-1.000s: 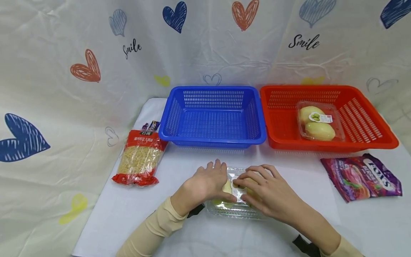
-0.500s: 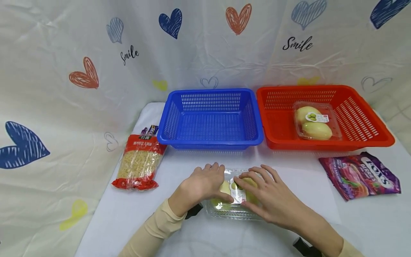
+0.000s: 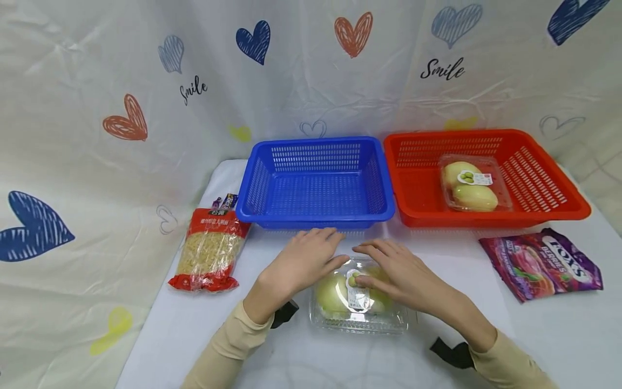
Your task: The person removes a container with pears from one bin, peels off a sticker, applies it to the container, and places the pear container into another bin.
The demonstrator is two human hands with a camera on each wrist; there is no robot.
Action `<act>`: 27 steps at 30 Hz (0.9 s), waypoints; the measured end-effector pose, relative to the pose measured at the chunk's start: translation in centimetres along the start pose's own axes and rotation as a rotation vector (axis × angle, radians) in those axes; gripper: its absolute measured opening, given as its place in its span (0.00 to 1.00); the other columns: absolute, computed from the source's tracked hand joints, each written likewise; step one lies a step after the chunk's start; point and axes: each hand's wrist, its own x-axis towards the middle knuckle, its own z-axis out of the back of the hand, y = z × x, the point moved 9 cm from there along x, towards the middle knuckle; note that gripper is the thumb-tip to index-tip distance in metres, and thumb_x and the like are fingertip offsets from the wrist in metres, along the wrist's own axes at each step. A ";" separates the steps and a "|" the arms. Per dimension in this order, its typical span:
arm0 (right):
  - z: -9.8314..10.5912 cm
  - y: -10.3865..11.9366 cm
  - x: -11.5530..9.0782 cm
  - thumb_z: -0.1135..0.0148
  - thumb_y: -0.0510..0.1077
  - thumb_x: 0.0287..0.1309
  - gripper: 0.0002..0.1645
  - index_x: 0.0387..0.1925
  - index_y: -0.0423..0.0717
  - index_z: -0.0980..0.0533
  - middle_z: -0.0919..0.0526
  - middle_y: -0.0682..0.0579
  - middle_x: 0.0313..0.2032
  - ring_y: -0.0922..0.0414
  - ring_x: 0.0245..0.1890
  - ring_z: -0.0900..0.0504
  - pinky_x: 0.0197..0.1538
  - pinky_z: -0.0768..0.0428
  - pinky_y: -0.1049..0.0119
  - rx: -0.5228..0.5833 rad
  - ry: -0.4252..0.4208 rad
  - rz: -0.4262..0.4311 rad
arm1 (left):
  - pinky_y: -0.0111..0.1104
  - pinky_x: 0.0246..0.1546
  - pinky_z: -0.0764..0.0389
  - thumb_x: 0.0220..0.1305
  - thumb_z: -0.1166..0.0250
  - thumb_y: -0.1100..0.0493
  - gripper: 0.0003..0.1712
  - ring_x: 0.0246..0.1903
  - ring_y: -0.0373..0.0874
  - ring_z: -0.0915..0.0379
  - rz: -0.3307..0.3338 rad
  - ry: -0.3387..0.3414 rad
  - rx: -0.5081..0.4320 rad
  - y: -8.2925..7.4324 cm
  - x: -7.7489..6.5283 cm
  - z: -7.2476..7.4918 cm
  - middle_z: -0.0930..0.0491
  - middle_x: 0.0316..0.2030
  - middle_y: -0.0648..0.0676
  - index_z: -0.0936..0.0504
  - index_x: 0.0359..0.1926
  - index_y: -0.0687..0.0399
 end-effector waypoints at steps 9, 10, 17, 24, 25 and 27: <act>-2.5 -2.3 2.1 0.31 0.66 0.60 0.28 0.47 0.49 0.24 0.18 0.60 0.33 0.64 0.34 0.21 0.38 0.22 0.67 0.291 0.294 -0.038 | 0.62 0.76 0.39 0.79 0.49 0.53 0.31 0.80 0.62 0.50 0.119 -0.046 -0.067 2.2 -0.3 0.7 0.44 0.81 0.56 0.39 0.79 0.47; -2.2 -2.5 1.9 0.29 0.65 0.58 0.27 0.45 0.51 0.26 0.21 0.61 0.31 0.65 0.32 0.24 0.36 0.25 0.69 0.321 0.288 -0.047 | 0.65 0.75 0.41 0.79 0.48 0.53 0.33 0.81 0.64 0.54 0.147 -0.017 -0.082 2.5 -0.3 0.4 0.47 0.82 0.57 0.41 0.80 0.48; 2.4 -1.7 -0.6 0.27 0.69 0.53 0.30 0.44 0.60 0.31 0.19 0.64 0.32 0.70 0.29 0.24 0.31 0.26 0.72 0.201 0.101 -0.046 | 0.72 0.72 0.45 0.80 0.49 0.52 0.33 0.81 0.65 0.59 0.210 0.055 -0.097 3.5 -0.3 -0.1 0.50 0.83 0.55 0.45 0.81 0.46; 12.8 -5.6 -2.8 0.23 0.57 0.55 0.30 0.47 0.49 0.31 0.16 0.46 0.43 0.53 0.36 0.21 0.27 0.26 0.71 0.131 -0.184 -0.266 | 0.67 0.76 0.46 0.81 0.52 0.51 0.32 0.82 0.63 0.57 0.203 0.058 -0.092 3.8 -0.3 0.1 0.49 0.82 0.53 0.44 0.81 0.44; 14.4 -6.9 -2.9 0.24 0.58 0.56 0.32 0.48 0.46 0.33 0.18 0.44 0.42 0.51 0.36 0.22 0.25 0.27 0.70 0.114 -0.227 -0.332 | 0.66 0.76 0.46 0.81 0.52 0.51 0.32 0.82 0.63 0.57 0.203 0.058 -0.092 3.8 -0.2 0.0 0.50 0.82 0.53 0.44 0.81 0.44; 17.3 -9.6 -2.9 0.29 0.61 0.60 0.36 0.51 0.41 0.36 0.23 0.38 0.43 0.45 0.39 0.25 0.24 0.29 0.69 0.082 -0.307 -0.470 | 0.65 0.76 0.46 0.81 0.52 0.51 0.33 0.82 0.63 0.57 0.204 0.062 -0.085 3.7 -0.2 -0.2 0.51 0.83 0.53 0.45 0.82 0.44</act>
